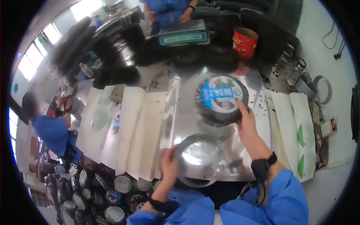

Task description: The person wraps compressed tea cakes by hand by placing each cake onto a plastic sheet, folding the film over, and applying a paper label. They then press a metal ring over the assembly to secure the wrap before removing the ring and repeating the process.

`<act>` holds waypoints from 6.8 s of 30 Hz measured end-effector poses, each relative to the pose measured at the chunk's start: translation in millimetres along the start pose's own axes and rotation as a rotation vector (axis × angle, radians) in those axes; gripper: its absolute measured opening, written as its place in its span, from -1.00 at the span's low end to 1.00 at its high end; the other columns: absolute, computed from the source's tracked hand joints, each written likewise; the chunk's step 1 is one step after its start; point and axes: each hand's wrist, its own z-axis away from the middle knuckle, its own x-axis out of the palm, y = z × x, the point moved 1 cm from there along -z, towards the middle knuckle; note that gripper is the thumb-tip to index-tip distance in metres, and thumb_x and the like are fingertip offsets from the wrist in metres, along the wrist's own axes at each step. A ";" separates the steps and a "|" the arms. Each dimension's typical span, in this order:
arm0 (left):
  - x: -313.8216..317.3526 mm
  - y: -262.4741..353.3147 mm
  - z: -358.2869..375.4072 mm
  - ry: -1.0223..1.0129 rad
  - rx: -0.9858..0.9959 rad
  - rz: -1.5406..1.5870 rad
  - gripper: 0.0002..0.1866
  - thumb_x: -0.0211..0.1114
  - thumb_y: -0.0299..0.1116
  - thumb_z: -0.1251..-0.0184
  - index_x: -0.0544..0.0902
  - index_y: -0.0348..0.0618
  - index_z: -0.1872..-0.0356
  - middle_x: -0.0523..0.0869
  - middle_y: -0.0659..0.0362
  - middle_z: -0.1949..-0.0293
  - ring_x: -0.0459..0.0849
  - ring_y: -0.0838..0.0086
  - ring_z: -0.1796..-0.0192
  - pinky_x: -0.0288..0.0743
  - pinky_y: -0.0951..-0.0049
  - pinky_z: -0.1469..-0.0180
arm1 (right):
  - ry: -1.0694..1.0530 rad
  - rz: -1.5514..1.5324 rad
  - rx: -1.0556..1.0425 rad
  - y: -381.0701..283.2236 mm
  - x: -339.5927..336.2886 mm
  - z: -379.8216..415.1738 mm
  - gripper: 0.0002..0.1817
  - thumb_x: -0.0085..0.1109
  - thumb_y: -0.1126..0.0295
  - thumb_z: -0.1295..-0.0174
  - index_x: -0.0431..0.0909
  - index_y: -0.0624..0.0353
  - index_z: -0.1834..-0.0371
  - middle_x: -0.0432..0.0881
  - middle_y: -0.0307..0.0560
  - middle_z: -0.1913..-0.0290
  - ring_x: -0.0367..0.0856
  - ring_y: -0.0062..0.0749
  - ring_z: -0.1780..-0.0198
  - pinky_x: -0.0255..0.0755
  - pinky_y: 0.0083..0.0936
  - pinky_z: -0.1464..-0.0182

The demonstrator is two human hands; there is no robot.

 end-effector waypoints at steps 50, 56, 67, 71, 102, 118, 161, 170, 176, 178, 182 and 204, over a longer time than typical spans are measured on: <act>-51.3 27.8 -56.9 -1.209 0.841 -0.851 -0.60 0.45 -0.23 0.04 0.57 -0.08 0.14 0.48 0.08 -0.05 0.45 0.20 -0.14 0.40 0.23 -0.14 | -0.808 0.548 -1.681 -161.8 112.7 128.2 -0.81 0.03 0.38 -0.17 0.40 0.07 0.60 0.45 -0.30 0.48 0.50 -0.55 0.40 0.57 -0.52 0.16; -33.0 14.7 -62.3 -1.099 0.468 -0.950 -0.38 0.47 -0.04 0.00 0.55 0.01 -0.13 0.47 0.14 -0.10 0.41 0.16 -0.16 0.37 0.09 -0.16 | -0.864 0.519 -1.681 -147.6 62.8 152.3 -0.92 0.04 0.37 -0.29 0.46 0.04 0.20 0.55 -0.27 0.37 0.57 -0.49 0.34 0.58 -0.49 0.16; -27.8 12.0 -72.3 -1.130 0.424 -0.895 -0.80 0.46 -0.17 -0.11 0.70 0.03 0.30 0.58 0.26 0.13 0.49 0.27 -0.01 0.42 0.35 -0.09 | -0.858 1.735 -0.655 7.1 -73.6 125.7 -0.46 0.37 -0.01 0.06 0.56 -0.04 0.01 0.52 -0.30 0.12 0.46 -0.48 -0.17 -0.10 0.25 -0.47; -27.6 5.9 -92.1 -1.294 0.461 -0.816 -0.84 0.28 -0.17 -0.29 0.74 0.05 0.28 0.61 0.27 0.23 0.53 0.33 0.05 0.47 0.30 -0.03 | -0.854 1.698 -0.631 5.7 -79.1 118.4 -0.53 0.39 0.01 0.06 0.57 -0.03 0.12 0.53 -0.27 0.11 0.47 -0.44 -0.12 0.04 0.12 -0.46; 13.8 116.8 -99.5 -0.865 0.693 -0.860 -0.52 0.21 0.05 -0.33 0.56 0.09 -0.20 0.61 0.29 -0.13 0.60 0.37 -0.16 0.50 0.11 -0.13 | -0.579 1.579 -0.841 -46.5 -93.0 20.4 -0.46 0.20 0.09 -0.25 0.44 0.00 -0.27 0.40 -0.09 -0.37 0.34 -0.25 -0.41 0.16 -0.06 -0.43; 28.5 105.8 -148.0 -0.644 0.712 -0.775 -0.69 0.29 -0.42 -0.20 0.64 -0.04 0.00 0.63 0.16 -0.14 0.52 0.23 -0.28 0.06 -0.14 -0.42 | -0.352 1.789 -0.917 -0.9 -45.8 -364.3 -0.22 0.27 0.40 0.00 0.25 0.29 -0.38 0.29 0.09 -0.43 0.23 -0.16 -0.46 0.11 -0.32 -0.49; 203.2 43.4 -171.7 -1.109 0.720 -1.276 0.20 -0.05 0.56 -0.12 0.17 -0.51 -0.40 0.08 -0.39 -0.44 -0.15 -0.28 -0.52 -0.26 -0.12 -0.50 | -0.944 1.532 -0.526 45.0 -58.9 -104.5 0.03 0.20 -0.07 -0.08 -0.09 0.12 -0.56 -0.14 0.21 -0.57 -0.19 0.03 -0.59 -0.27 -0.09 -0.57; 160.5 45.9 -137.6 -0.892 0.875 -1.107 0.25 0.02 0.54 -0.11 0.04 -0.56 -0.42 -0.02 -0.34 -0.48 -0.10 -0.06 -0.56 -0.28 0.01 -0.54 | -0.309 1.412 -0.690 -46.1 -51.2 -90.4 -0.20 0.22 0.07 -0.16 0.19 0.30 -0.39 0.29 0.34 -0.36 0.28 -0.03 -0.41 0.20 -0.20 -0.39; 160.8 47.0 -133.2 -0.889 0.882 -1.164 0.27 0.09 0.53 -0.06 0.04 -0.56 -0.42 -0.01 -0.35 -0.47 -0.10 -0.04 -0.56 -0.24 0.05 -0.54 | 0.096 0.684 -0.210 9.4 -87.7 -103.1 -0.47 0.14 0.22 -0.33 0.30 0.25 -0.28 0.62 0.02 0.39 0.60 -0.33 0.35 0.45 -0.41 0.22; 164.2 48.0 -130.9 -0.834 0.874 -1.126 0.26 0.12 0.51 -0.05 0.06 -0.57 -0.41 0.00 -0.35 -0.47 -0.08 -0.06 -0.56 -0.23 0.05 -0.54 | 0.147 0.750 -0.100 2.6 -111.9 -96.2 -0.46 0.14 0.22 -0.32 0.29 0.23 -0.29 0.61 0.01 0.36 0.59 -0.34 0.35 0.45 -0.41 0.22; 168.1 82.7 -125.8 -0.822 0.795 -0.952 0.08 0.38 0.20 -0.06 0.15 -0.44 -0.41 0.13 -0.27 -0.44 0.03 -0.02 -0.53 -0.13 0.01 -0.52 | 0.189 0.881 -0.190 -2.1 -140.1 -133.9 -0.50 0.17 0.22 -0.31 0.36 0.18 -0.25 0.58 -0.04 0.32 0.57 -0.33 0.37 0.45 -0.42 0.20; 110.9 54.7 -191.7 -0.445 0.209 0.008 -0.48 -0.06 -0.07 -0.56 0.35 -0.17 -0.36 0.42 -0.10 -0.34 0.43 0.14 -0.36 0.31 0.20 -0.35 | -0.219 0.262 0.047 -123.7 -28.1 -157.8 -0.31 0.32 0.42 -0.21 0.24 0.26 -0.39 0.52 -0.07 -0.18 0.50 -0.45 -0.17 0.40 -0.46 -0.22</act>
